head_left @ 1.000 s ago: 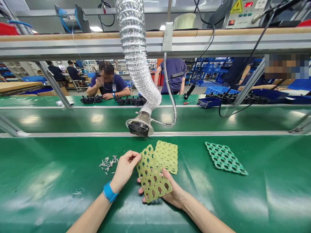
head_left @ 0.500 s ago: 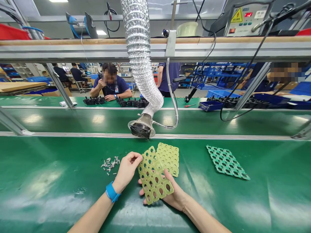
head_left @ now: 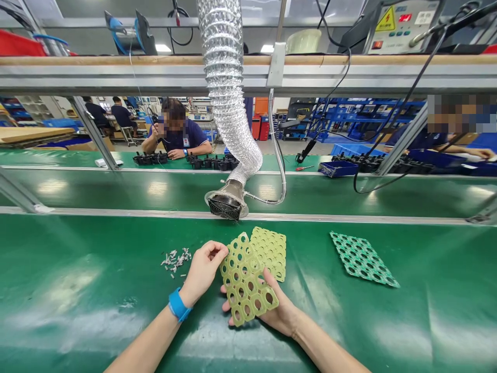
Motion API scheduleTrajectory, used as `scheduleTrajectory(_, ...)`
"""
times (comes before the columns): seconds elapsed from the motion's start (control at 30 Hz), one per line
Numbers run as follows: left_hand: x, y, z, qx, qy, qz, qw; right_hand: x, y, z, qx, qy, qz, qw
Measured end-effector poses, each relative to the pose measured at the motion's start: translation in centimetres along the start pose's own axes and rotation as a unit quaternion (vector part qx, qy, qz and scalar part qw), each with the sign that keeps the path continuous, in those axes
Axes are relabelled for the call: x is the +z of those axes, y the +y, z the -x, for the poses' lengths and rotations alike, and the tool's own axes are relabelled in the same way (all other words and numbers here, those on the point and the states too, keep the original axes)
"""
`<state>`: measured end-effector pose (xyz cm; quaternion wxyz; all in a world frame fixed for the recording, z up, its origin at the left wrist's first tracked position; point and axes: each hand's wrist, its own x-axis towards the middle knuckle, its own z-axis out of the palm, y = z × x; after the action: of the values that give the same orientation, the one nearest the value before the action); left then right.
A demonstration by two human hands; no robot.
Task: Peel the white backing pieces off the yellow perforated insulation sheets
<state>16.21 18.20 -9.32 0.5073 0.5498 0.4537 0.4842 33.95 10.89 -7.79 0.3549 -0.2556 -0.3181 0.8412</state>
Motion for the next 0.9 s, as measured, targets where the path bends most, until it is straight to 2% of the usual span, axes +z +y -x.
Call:
scheduleTrajectory(0.47,0.2,-0.3,0.1,0.003,0.014,-0.018,1.000,0.2,0.0,-0.1,0.010,0.020,0.013,1.000)
scheduleTrajectory(0.9,1.4,-0.4,0.8,0.033,0.086,-0.035,0.995,0.5,0.0,-0.1,-0.005,0.032,0.019,0.999)
